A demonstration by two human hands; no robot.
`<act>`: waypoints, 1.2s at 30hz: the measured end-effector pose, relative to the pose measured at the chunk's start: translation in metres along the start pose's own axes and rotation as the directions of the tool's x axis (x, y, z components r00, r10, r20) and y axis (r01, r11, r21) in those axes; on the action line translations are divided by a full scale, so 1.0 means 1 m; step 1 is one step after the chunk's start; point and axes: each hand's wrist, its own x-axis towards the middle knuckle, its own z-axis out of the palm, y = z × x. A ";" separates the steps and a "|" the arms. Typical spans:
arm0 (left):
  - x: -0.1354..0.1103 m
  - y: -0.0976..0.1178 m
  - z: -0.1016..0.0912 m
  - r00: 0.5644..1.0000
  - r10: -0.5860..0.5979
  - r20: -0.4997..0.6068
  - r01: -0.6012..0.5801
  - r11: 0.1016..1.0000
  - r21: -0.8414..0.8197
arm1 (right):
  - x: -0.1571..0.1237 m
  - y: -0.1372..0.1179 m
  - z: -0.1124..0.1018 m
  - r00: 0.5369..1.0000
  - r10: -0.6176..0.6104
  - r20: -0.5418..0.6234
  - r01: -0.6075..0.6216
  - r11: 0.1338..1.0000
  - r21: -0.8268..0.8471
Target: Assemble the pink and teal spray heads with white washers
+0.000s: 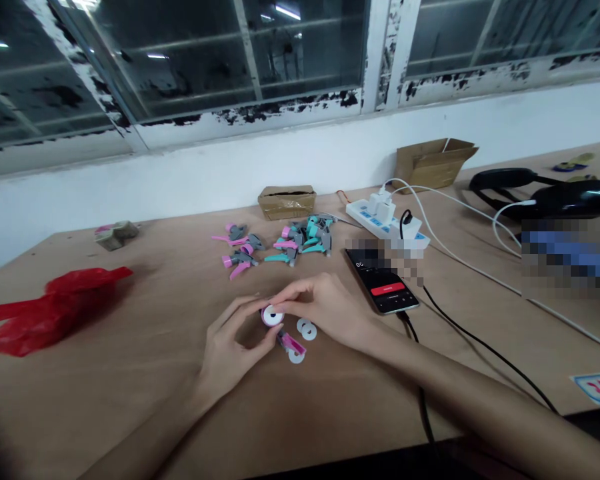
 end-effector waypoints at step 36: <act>-0.004 -0.006 0.001 0.998 0.050 -0.042 -0.047 0.996 0.076 | 0.014 -0.033 -0.004 0.923 -0.200 0.330 0.381 0.602 -0.701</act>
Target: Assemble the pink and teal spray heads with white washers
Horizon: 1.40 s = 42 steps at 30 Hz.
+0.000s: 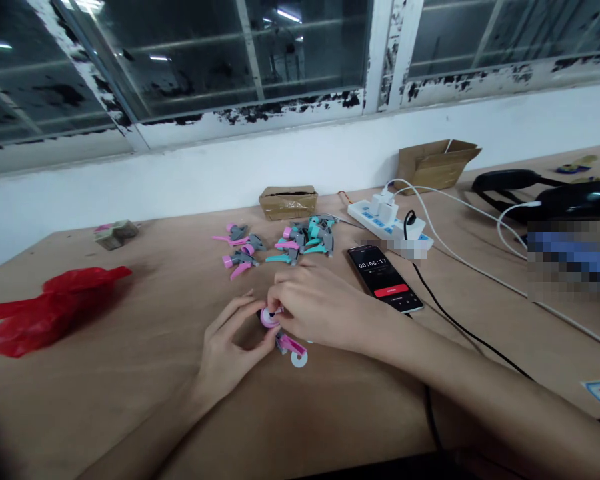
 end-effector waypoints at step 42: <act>0.004 0.004 -0.006 0.995 -0.021 -0.101 0.024 0.999 0.023 | 0.001 -0.004 0.014 0.996 -0.060 -0.058 0.056 0.996 -0.067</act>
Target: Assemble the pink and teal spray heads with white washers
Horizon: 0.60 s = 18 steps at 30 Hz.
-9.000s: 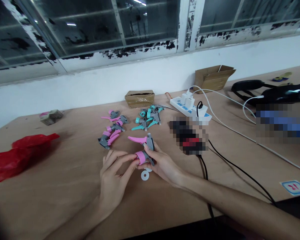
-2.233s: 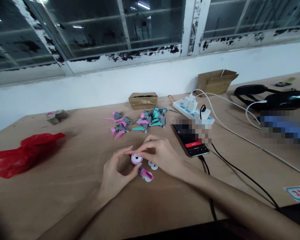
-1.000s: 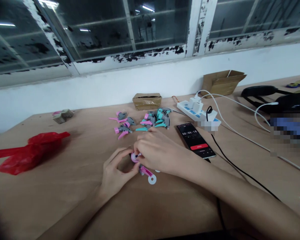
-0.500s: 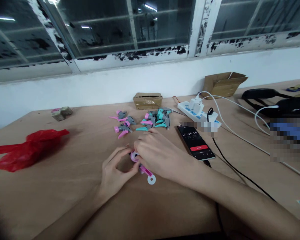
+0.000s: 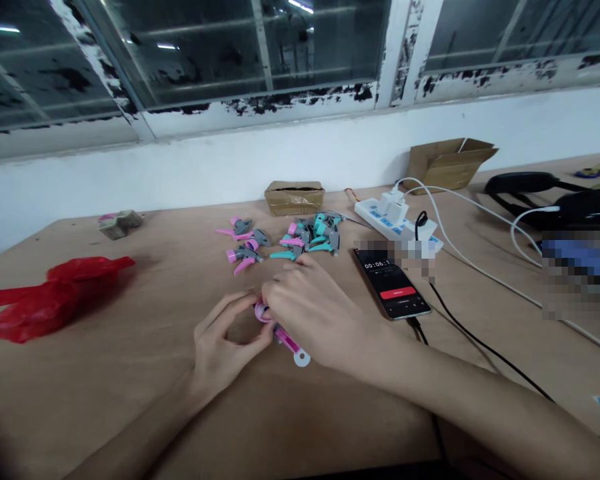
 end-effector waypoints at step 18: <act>0.000 -0.007 0.000 0.996 0.087 -0.021 -0.086 0.995 0.040 | -0.004 0.003 0.004 0.998 0.056 -0.031 -0.054 0.996 0.078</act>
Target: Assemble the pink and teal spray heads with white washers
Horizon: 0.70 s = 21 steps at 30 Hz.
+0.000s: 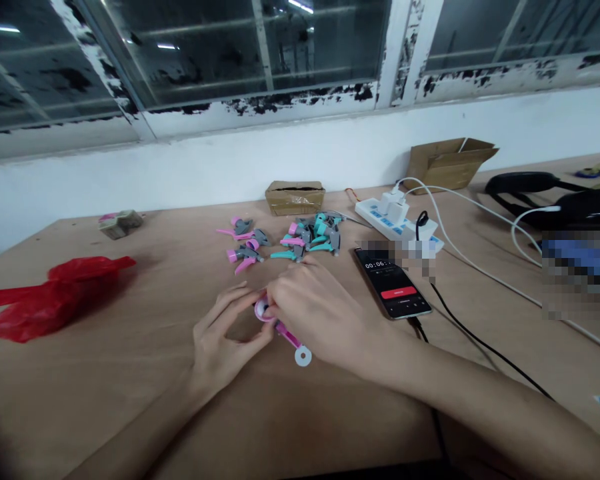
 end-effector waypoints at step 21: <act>0.003 0.004 -0.003 0.998 0.061 0.011 -0.061 0.998 0.021 | 0.007 -0.028 -0.001 0.999 -0.005 0.038 0.010 0.992 -0.129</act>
